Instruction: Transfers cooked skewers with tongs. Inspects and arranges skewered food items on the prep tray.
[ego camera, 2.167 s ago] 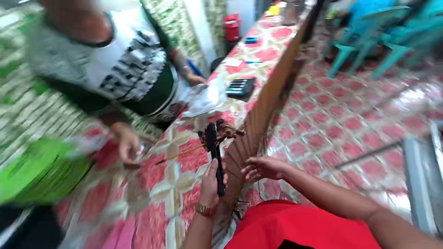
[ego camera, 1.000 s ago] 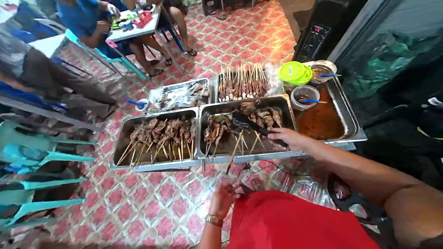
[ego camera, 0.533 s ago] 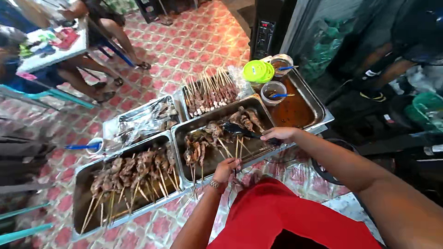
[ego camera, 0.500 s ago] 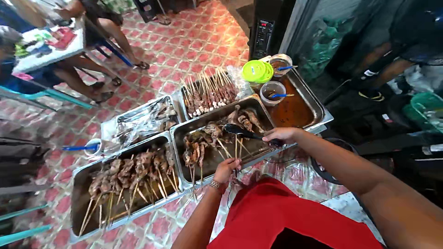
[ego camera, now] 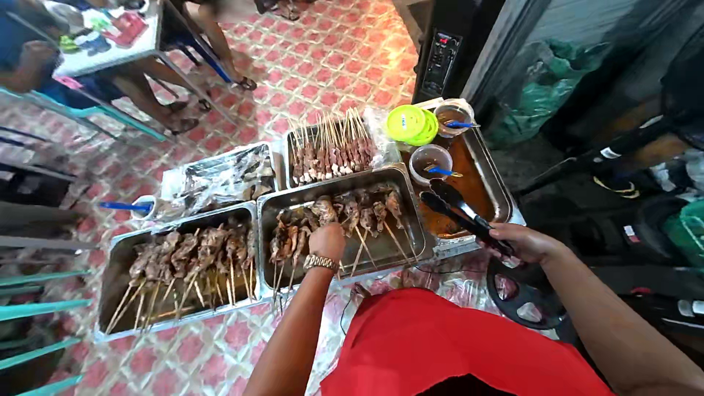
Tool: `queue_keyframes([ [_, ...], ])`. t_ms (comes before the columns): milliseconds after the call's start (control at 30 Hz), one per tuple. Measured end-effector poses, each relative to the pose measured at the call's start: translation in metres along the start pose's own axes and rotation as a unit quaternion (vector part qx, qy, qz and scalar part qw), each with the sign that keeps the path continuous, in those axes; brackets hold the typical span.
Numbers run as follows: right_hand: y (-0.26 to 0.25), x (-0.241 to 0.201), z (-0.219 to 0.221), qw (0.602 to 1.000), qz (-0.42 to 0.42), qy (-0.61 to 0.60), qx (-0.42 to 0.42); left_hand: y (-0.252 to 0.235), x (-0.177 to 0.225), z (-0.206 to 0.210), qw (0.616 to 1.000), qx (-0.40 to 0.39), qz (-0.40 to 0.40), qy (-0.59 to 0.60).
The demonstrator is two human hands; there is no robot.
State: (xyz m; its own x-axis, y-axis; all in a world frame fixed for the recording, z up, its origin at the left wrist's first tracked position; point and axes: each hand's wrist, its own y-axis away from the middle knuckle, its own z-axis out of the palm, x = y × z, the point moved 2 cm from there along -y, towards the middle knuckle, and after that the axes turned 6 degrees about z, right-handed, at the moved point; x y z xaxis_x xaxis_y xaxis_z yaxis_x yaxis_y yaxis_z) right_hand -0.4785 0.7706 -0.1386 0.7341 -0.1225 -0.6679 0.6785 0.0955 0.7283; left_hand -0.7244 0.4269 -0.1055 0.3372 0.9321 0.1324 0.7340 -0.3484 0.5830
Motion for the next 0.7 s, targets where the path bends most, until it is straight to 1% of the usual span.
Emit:
queue_keyframes([
  [33, -0.002, -0.001, -0.006, 1.0, -0.004, 0.0, -0.006, -0.004, 0.007, 0.0, 0.999, -0.027, -0.011, -0.023],
  [67, -0.003, -0.001, -0.011, 1.0, -0.006, -0.003, -0.01, -0.007, 0.012, 0.002, 0.998, -0.056, -0.02, -0.02],
  [100, -0.005, -0.002, -0.016, 1.0, -0.008, -0.004, -0.015, -0.011, 0.013, 0.006, 0.996, -0.085, -0.023, 0.01],
  [133, -0.007, -0.002, -0.02, 1.0, -0.01, -0.004, -0.018, -0.015, 0.011, 0.013, 0.992, -0.104, -0.022, 0.07],
  [167, -0.009, -0.003, -0.024, 1.0, -0.012, -0.008, -0.021, -0.019, 0.008, 0.023, 0.981, -0.107, -0.024, 0.159],
  [200, -0.01, -0.003, -0.028, 1.0, -0.014, -0.01, -0.026, -0.019, 0.007, 0.032, 0.957, -0.104, -0.041, 0.268],
  [233, -0.013, -0.002, -0.032, 0.999, -0.017, -0.014, -0.031, -0.019, 0.008, 0.041, 0.923, -0.091, -0.062, 0.368],
  [300, -0.018, -0.001, -0.04, 0.998, -0.027, -0.022, -0.044, -0.018, 0.012, 0.054, 0.858, -0.077, -0.083, 0.502],
  [433, -0.021, -0.005, -0.049, 0.997, -0.037, -0.029, -0.053, -0.011, 0.027, 0.064, 0.735, -0.041, -0.079, 0.672],
  [533, -0.021, -0.007, -0.053, 0.997, -0.044, -0.034, -0.058, 0.001, 0.036, 0.063, 0.622, -0.042, -0.05, 0.78],
  [567, -0.022, -0.007, -0.054, 0.996, -0.046, -0.039, -0.06, 0.006, 0.038, 0.063, 0.596, -0.045, -0.037, 0.801],
  [600, -0.022, -0.007, -0.055, 0.996, -0.047, -0.044, -0.061, 0.01, 0.042, 0.063, 0.585, -0.045, -0.024, 0.809],
  [633, -0.021, -0.007, -0.054, 0.996, -0.048, -0.049, -0.061, 0.014, 0.045, 0.065, 0.586, -0.05, -0.007, 0.809],
  [700, -0.023, -0.005, -0.053, 0.995, -0.05, -0.057, -0.063, 0.017, 0.054, 0.074, 0.606, -0.054, 0.022, 0.793],
])
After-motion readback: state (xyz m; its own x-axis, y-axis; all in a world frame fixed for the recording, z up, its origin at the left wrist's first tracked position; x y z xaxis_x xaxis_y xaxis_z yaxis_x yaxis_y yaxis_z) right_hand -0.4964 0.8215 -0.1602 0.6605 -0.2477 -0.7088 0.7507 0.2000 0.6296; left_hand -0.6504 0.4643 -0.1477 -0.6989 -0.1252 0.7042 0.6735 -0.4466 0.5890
